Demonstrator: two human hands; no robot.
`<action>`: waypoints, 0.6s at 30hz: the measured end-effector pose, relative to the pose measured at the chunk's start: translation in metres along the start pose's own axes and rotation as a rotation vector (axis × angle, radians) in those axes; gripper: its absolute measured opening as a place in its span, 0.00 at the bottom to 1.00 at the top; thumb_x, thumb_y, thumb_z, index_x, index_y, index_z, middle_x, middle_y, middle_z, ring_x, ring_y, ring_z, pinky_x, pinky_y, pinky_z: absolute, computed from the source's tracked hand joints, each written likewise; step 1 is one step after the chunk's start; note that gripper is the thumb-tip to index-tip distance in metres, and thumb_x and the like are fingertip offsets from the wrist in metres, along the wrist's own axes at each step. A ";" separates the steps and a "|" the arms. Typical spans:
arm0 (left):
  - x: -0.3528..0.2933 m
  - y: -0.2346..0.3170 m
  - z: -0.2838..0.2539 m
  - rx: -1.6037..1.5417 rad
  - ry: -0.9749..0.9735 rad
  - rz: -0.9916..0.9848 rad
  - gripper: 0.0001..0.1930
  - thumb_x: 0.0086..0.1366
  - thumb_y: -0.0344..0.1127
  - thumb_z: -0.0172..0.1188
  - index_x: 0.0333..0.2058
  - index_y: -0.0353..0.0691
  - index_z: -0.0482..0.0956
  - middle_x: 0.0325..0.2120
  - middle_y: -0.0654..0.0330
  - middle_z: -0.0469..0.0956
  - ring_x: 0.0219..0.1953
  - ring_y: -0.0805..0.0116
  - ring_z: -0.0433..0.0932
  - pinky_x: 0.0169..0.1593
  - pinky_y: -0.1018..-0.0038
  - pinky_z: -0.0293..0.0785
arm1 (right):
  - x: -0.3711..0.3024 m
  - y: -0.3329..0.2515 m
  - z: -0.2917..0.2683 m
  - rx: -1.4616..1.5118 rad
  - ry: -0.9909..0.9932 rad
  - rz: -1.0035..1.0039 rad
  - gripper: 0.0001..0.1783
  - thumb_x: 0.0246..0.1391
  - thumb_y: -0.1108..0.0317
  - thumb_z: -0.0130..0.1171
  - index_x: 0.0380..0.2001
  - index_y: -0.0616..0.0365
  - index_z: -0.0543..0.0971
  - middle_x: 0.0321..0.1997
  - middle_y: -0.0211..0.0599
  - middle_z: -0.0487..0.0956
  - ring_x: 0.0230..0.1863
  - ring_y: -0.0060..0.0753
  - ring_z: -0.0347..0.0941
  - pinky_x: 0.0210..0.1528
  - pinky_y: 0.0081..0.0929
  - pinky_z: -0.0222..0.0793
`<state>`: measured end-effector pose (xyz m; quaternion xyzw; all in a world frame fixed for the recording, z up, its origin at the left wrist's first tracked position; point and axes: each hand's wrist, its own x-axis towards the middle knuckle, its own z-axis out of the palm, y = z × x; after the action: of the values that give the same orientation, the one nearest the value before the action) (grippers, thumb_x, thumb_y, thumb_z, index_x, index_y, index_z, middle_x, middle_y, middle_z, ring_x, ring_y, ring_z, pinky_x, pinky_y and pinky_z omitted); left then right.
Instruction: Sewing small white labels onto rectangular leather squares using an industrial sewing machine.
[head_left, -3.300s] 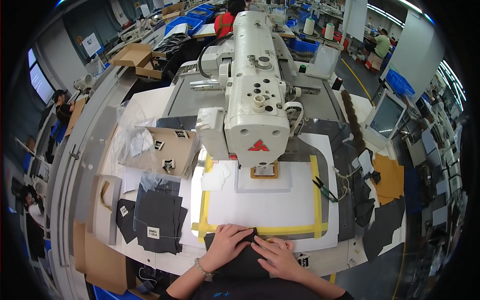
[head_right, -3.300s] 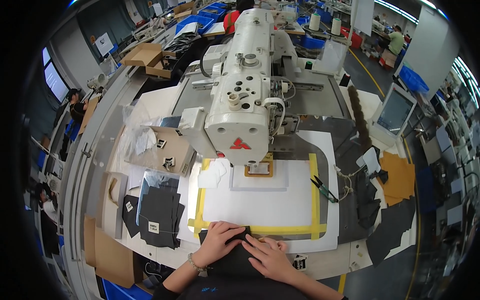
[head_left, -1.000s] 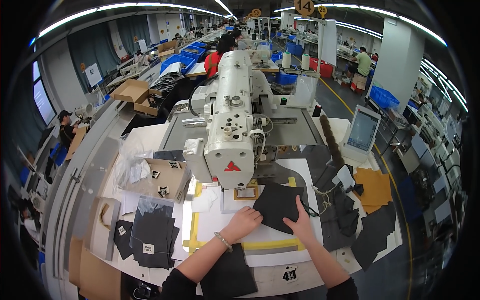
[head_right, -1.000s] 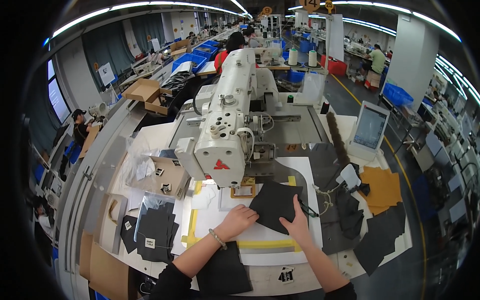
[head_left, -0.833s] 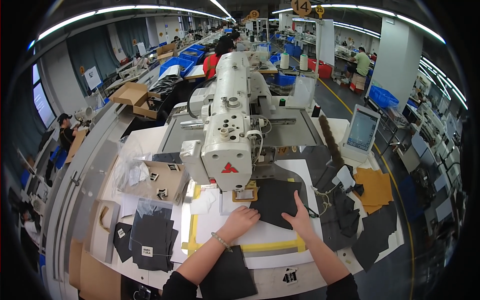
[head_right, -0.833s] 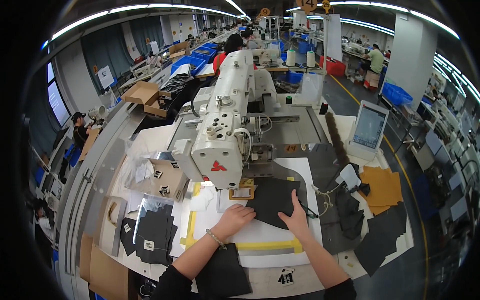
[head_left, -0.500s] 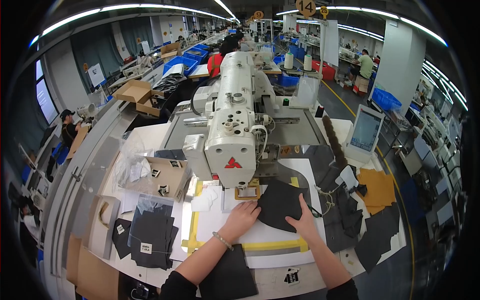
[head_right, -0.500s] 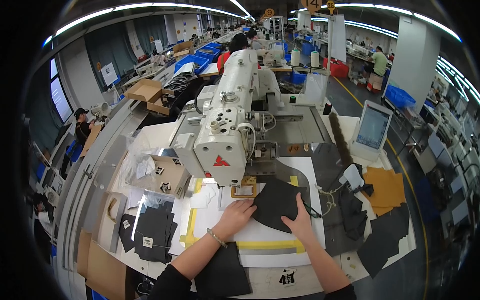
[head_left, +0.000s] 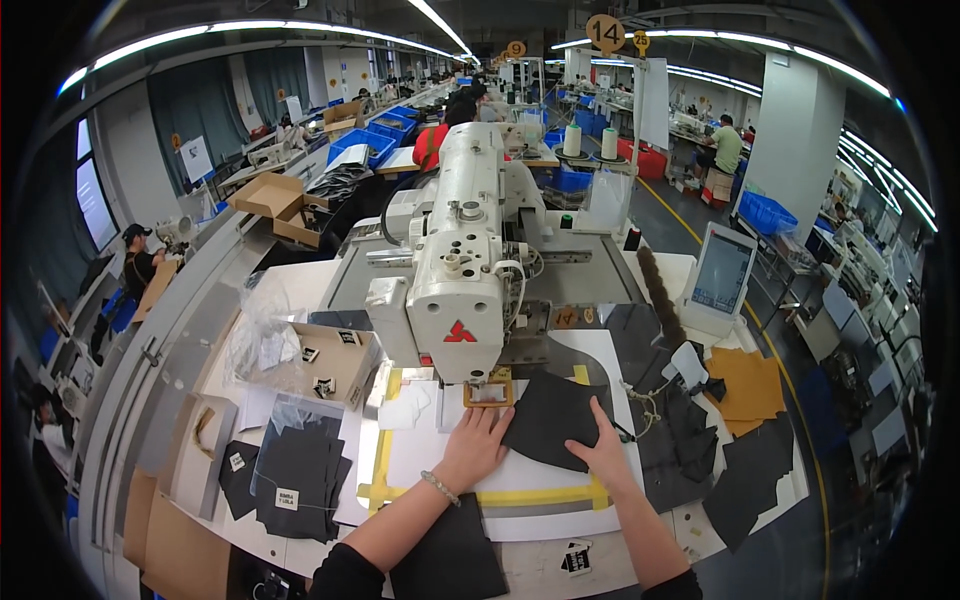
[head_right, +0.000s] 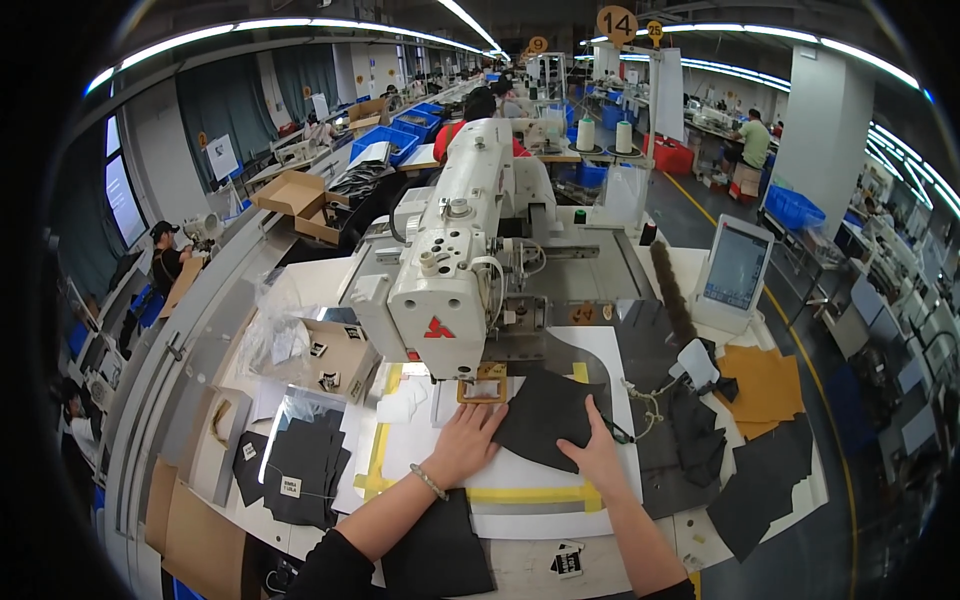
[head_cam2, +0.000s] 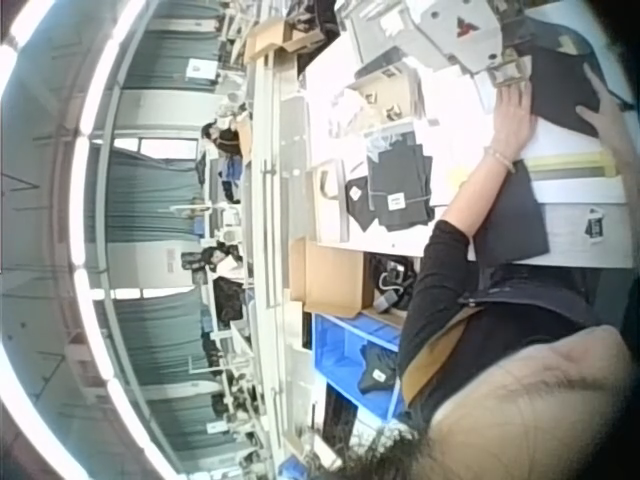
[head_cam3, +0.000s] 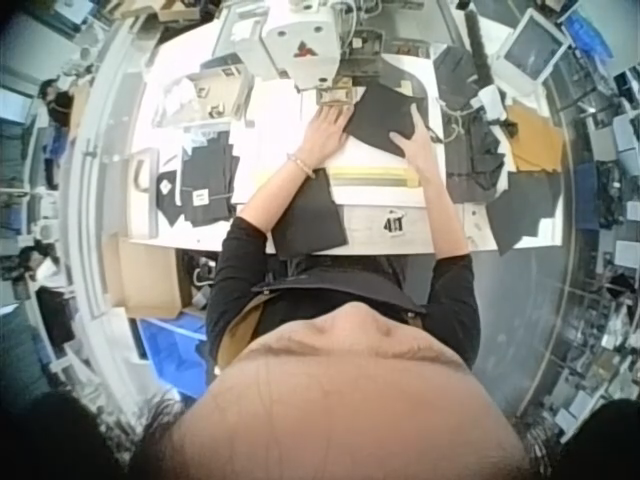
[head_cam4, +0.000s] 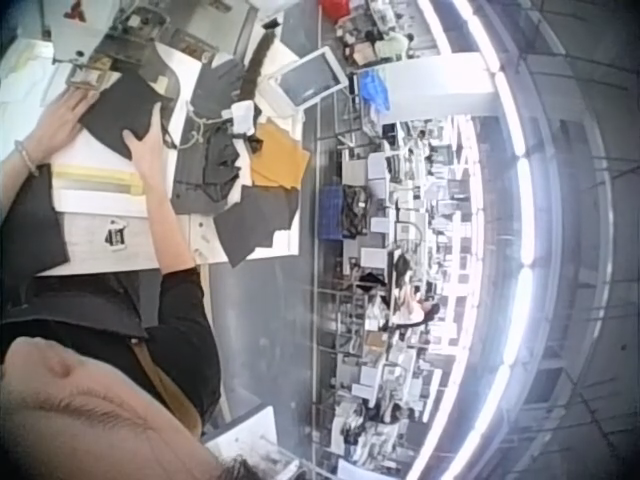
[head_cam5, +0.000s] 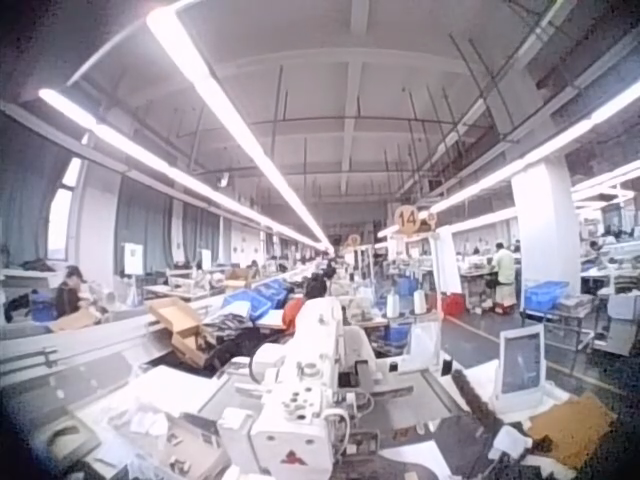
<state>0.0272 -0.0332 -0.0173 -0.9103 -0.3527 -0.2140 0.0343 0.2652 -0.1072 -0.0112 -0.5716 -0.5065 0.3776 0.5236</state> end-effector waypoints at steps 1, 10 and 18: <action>0.000 -0.002 0.001 0.002 0.000 0.000 0.35 0.55 0.39 0.60 0.61 0.39 0.63 0.51 0.47 0.68 0.56 0.49 0.67 0.63 0.59 0.61 | 0.001 0.000 0.001 0.001 -0.001 -0.001 0.53 0.42 0.77 0.68 0.70 0.62 0.50 0.65 0.49 0.66 0.64 0.36 0.63 0.65 0.26 0.57; 0.002 -0.002 0.002 -0.068 0.030 0.010 0.25 0.56 0.39 0.58 0.52 0.38 0.74 0.48 0.51 0.73 0.53 0.55 0.72 0.59 0.63 0.67 | -0.003 -0.003 -0.002 0.036 -0.023 0.033 0.53 0.43 0.78 0.68 0.70 0.62 0.50 0.68 0.48 0.63 0.66 0.35 0.61 0.66 0.26 0.55; 0.004 -0.006 -0.013 -0.049 -0.025 0.408 0.11 0.53 0.30 0.55 0.35 0.40 0.80 0.35 0.62 0.78 0.39 0.67 0.77 0.45 0.72 0.72 | -0.002 -0.012 0.005 -0.060 0.045 -0.022 0.52 0.42 0.80 0.67 0.70 0.61 0.52 0.68 0.50 0.62 0.67 0.38 0.59 0.67 0.27 0.53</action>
<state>0.0211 -0.0289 -0.0050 -0.9660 -0.1562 -0.1999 0.0507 0.2581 -0.1089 0.0000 -0.5899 -0.5119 0.3436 0.5215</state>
